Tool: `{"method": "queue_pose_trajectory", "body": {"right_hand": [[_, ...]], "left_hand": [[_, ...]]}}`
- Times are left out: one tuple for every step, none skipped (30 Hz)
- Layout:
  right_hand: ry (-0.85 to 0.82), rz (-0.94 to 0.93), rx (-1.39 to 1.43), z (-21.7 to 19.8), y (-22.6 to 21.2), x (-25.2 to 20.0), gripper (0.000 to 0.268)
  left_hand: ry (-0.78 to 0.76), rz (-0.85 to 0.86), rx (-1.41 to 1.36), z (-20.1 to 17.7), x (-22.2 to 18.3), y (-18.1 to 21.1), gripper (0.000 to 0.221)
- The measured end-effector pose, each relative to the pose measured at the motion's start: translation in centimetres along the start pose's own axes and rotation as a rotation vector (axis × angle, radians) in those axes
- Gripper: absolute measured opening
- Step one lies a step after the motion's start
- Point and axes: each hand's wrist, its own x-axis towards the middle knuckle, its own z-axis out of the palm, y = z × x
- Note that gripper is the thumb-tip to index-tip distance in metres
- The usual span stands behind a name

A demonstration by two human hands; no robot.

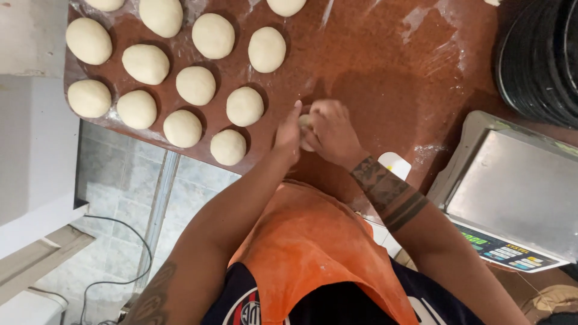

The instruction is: Shaping pieces of dough into uniform balls and arranging them on a work surface

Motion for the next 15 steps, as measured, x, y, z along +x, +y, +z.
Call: {"method": "queue_pose_trajectory", "body": {"right_hand": [[0.0,-0.001,0.001,-0.3,0.4,0.1,0.029],[0.011,0.071,0.024,-0.6,0.8,0.3,0.038],[0.022,0.144,0.043,-1.0,1.3,0.4,0.049],[0.022,0.145,0.039,0.0,2.1,-0.4,0.049],[-0.023,0.124,-0.089,1.0,3.1,-1.3,0.042],[-0.068,0.102,-0.218,2.1,4.0,-2.2,0.042],[-0.071,0.101,-0.218,3.3,4.2,-3.2,0.042],[-0.063,0.067,-0.317,4.5,4.4,-4.1,0.033],[-0.047,0.029,-0.411,6.0,4.6,-4.7,0.028],[-0.042,0.023,-0.407,4.3,3.5,-3.6,0.028],[-0.082,0.024,-0.172,2.6,2.4,-2.3,0.028],[-0.123,0.023,0.062,0.9,1.4,-1.0,0.035],[-0.119,0.019,0.064,0.3,0.8,-0.4,0.035],[0.04,0.008,-0.087,-0.3,0.2,0.1,0.043],[0.199,-0.003,-0.243,-1.2,-0.1,0.6,0.057]], "left_hand": [[0.001,0.001,-0.001,0.4,-0.8,-0.5,0.05],[-0.04,0.016,-0.144,0.8,-1.5,-1.1,0.046],[-0.085,0.029,-0.287,1.3,-2.3,-1.6,0.043],[-0.088,0.028,-0.287,1.2,-2.3,-1.2,0.043],[-0.182,0.126,-0.171,1.1,-2.4,-0.8,0.05],[-0.276,0.224,-0.053,0.9,-2.4,-0.4,0.058],[-0.275,0.223,-0.056,0.4,-1.8,-0.5,0.058],[-0.197,0.249,0.042,-0.1,-1.2,-0.7,0.052],[-0.115,0.282,0.142,-0.8,-0.4,-0.6,0.046],[-0.11,0.289,0.142,-0.7,-0.3,-0.8,0.046],[-0.097,0.231,0.104,-0.8,-0.2,-0.8,0.045],[-0.084,0.174,0.066,-0.9,-0.1,-0.9,0.044],[-0.082,0.179,0.066,-0.6,-0.4,-1.1,0.044],[-0.173,0.21,-0.099,-0.4,-0.6,-1.5,0.047],[-0.269,0.24,-0.266,0.2,-0.9,-1.8,0.05]]}}
